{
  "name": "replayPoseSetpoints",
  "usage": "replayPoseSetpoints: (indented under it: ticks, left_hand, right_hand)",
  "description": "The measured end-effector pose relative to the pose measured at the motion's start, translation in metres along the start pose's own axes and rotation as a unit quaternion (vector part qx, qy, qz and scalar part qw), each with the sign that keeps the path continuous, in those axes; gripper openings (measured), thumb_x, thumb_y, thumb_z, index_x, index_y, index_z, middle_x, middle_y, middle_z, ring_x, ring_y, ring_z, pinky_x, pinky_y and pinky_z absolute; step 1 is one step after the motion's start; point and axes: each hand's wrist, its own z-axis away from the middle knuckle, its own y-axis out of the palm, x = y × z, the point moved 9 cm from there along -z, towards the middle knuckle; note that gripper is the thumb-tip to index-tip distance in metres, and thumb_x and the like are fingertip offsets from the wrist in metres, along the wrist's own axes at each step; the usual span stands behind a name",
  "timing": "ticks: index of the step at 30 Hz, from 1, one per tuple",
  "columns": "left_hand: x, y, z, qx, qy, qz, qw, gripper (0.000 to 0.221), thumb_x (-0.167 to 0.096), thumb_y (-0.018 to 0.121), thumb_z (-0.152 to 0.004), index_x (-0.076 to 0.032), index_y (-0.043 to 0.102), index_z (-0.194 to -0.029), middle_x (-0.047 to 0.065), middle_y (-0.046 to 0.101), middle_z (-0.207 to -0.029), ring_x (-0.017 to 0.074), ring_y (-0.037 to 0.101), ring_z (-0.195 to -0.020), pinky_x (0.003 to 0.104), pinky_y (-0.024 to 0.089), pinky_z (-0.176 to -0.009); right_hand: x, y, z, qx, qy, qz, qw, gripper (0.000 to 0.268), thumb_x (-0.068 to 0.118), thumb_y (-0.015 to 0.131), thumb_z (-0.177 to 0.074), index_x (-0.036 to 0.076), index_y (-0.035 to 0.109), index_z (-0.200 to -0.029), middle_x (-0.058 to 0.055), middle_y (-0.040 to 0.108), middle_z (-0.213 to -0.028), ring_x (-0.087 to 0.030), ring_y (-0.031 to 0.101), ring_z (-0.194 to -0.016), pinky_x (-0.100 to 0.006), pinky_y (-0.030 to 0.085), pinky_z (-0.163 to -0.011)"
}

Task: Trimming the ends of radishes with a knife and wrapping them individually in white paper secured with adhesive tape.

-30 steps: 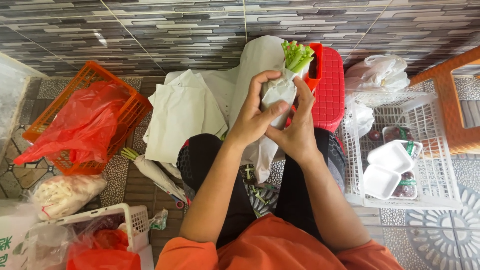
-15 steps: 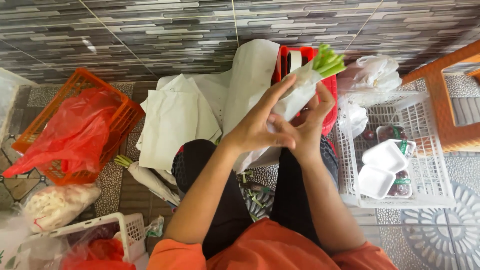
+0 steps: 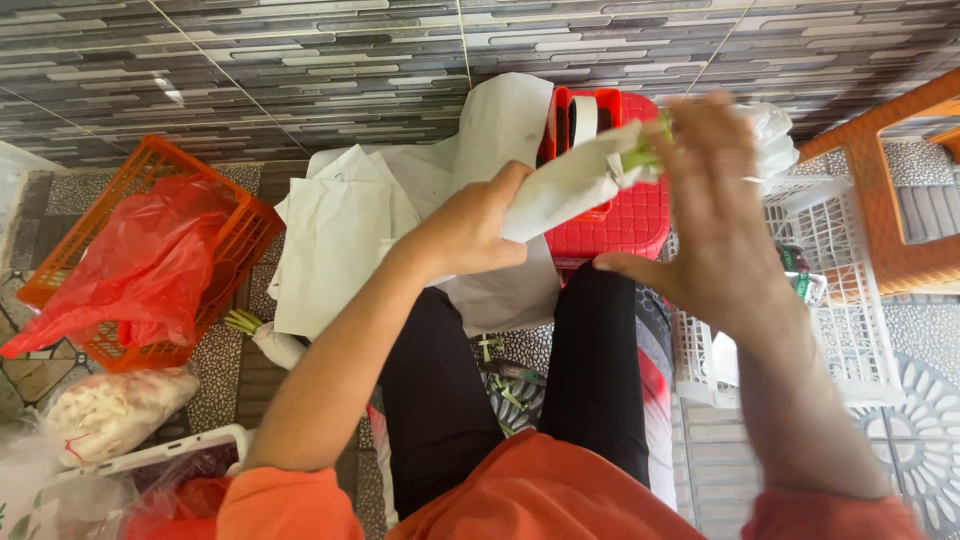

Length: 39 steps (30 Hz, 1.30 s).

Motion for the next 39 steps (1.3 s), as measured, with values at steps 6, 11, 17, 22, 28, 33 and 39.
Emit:
replayPoseSetpoints:
  ticks: [6,11,17,22,28,33,39]
  left_hand:
    - [-0.013,0.033,-0.004,0.194,-0.011,-0.124,0.973,0.077,-0.016,0.072,-0.071,0.006,0.04,-0.138,0.031,0.068,-0.108,0.0504,0.07,-0.101,0.058,0.058,-0.082]
    - [0.006,0.077,-0.003,0.27,0.012,-0.148,0.951,0.078,-0.017,0.076,-0.068,0.002,0.043,-0.136,0.028,0.07,-0.106,0.0498,0.07,-0.101,0.058,0.059,-0.083]
    - [0.016,0.108,0.002,0.307,0.019,-0.166,0.937,0.073,-0.024,0.079,-0.068,-0.002,0.047,-0.129,0.023,0.071,-0.105,0.0441,0.072,-0.101,0.051,0.06,-0.083]
    - [0.007,0.105,-0.002,0.367,0.029,-0.086,0.926,0.089,-0.05,0.09,-0.063,0.002,0.055,-0.126,0.025,0.071,-0.115,0.0438,0.069,-0.111,0.049,0.059,-0.091]
    - [0.039,0.126,0.008,0.492,-0.125,0.054,0.86,0.078,-0.073,0.067,-0.079,-0.004,0.068,-0.115,0.016,0.077,-0.085,0.0242,0.077,-0.07,0.033,0.065,-0.06]
    - [0.065,0.156,-0.009,0.494,-0.123,0.086,0.856,0.074,-0.065,0.039,-0.097,0.0,0.068,-0.117,0.023,0.076,-0.085,0.0272,0.077,-0.069,0.031,0.065,-0.061]
    - [0.083,0.161,-0.011,0.477,-0.112,0.088,0.867,0.065,-0.059,0.047,-0.099,-0.004,0.07,-0.126,0.02,0.076,-0.102,0.0238,0.075,-0.087,0.032,0.063,-0.068]
  right_hand:
    - [-0.037,0.124,0.003,0.285,-0.013,0.246,0.926,0.096,0.072,0.083,-0.059,0.012,0.054,-0.128,-0.008,0.074,-0.096,-0.027,0.074,-0.088,-0.061,0.016,-0.123]
    - [-0.05,0.17,0.045,0.483,0.074,0.089,0.868,0.072,0.072,0.08,-0.062,0.022,0.066,-0.112,-0.008,0.076,-0.09,-0.039,0.076,-0.09,-0.051,0.058,-0.084]
    - [-0.039,0.173,0.068,0.579,0.147,-0.106,0.795,0.071,0.059,0.085,-0.064,0.012,0.071,-0.115,-0.019,0.077,-0.1,-0.042,0.074,-0.099,-0.05,0.06,-0.085]
    - [-0.048,0.186,0.094,0.611,0.185,-0.199,0.744,0.067,0.055,0.086,-0.067,0.011,0.075,-0.116,-0.017,0.079,-0.104,-0.036,0.074,-0.102,-0.047,0.061,-0.086]
    - [-0.039,0.178,0.1,0.625,0.169,-0.271,0.712,0.07,0.048,0.085,-0.07,0.003,0.07,-0.121,-0.023,0.076,-0.107,-0.039,0.073,-0.105,-0.048,0.062,-0.086]
    - [-0.047,0.211,0.123,0.618,0.163,-0.374,0.672,0.056,0.044,0.089,-0.069,0.006,0.073,-0.107,-0.008,0.077,-0.089,-0.024,0.074,-0.087,-0.039,0.063,-0.07]
    - [-0.047,0.205,0.142,0.602,0.148,-0.404,0.673,0.048,0.037,0.089,-0.07,0.008,0.073,-0.105,-0.005,0.077,-0.082,-0.021,0.076,-0.076,-0.037,0.063,-0.056]
